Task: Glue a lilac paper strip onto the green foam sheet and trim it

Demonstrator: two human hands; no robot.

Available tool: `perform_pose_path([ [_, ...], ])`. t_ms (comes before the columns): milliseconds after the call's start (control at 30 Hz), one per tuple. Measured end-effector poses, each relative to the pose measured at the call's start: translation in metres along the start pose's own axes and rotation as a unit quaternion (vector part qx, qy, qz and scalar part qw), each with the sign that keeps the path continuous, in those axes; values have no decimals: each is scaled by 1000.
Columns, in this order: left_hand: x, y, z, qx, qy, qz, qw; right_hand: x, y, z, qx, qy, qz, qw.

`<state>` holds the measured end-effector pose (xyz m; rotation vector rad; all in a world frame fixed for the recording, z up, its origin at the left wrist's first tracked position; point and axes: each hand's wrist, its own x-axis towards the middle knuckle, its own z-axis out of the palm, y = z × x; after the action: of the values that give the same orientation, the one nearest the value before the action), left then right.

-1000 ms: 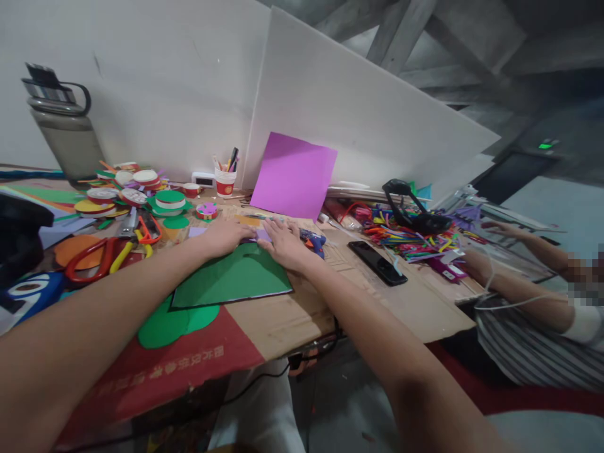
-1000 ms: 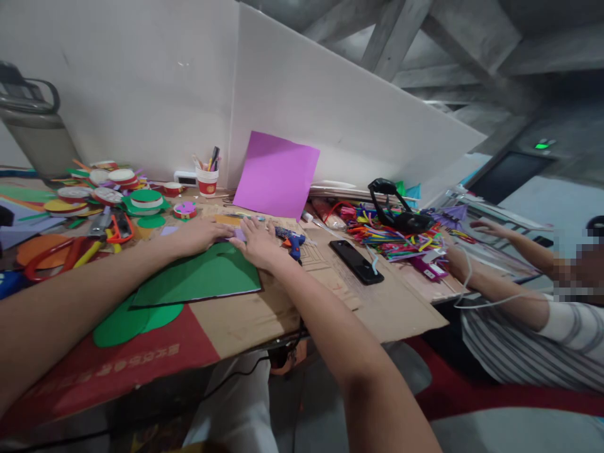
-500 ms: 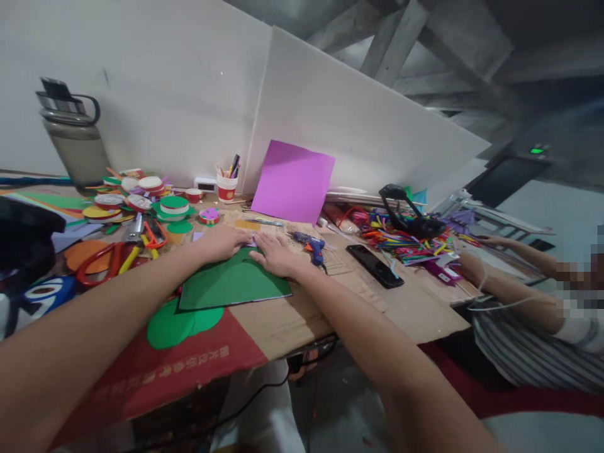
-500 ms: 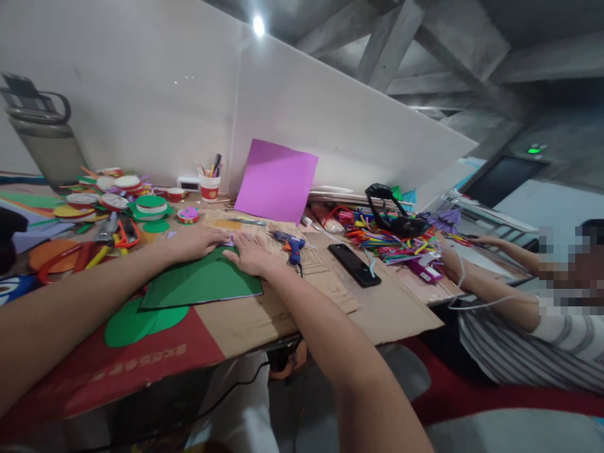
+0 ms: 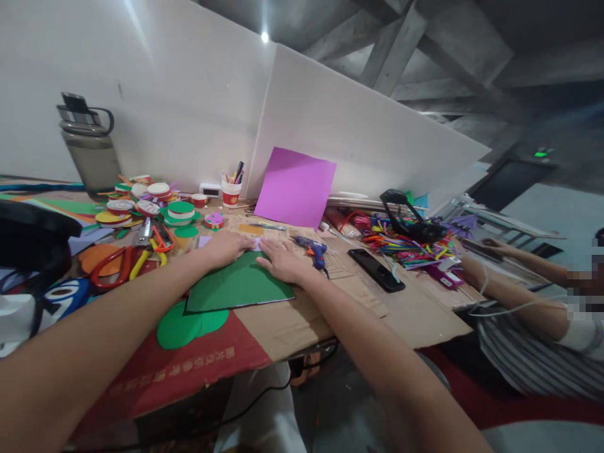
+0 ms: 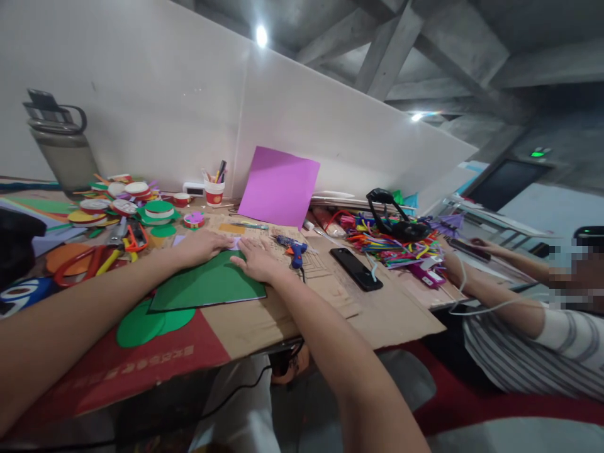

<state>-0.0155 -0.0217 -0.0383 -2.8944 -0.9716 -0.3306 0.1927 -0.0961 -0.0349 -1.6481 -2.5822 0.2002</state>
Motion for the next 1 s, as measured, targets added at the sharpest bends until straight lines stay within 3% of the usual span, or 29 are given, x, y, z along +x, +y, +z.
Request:
perform_pose_path([
  [233,-2,2,-1,-10,-6,-6,1000,6,-9,-1,-30,47,7,998],
  [567,-5,6,-6,-1,-15,-12,1000,15,-8,2,5,22,-5,1000],
  [800,-6,8,-6,-3,5,-26,1000,12,-7,14,7,78,31,996],
  [1000,-3,6,-6,-31,3,-17,999,16,-8,7,-14,70,-15,997],
])
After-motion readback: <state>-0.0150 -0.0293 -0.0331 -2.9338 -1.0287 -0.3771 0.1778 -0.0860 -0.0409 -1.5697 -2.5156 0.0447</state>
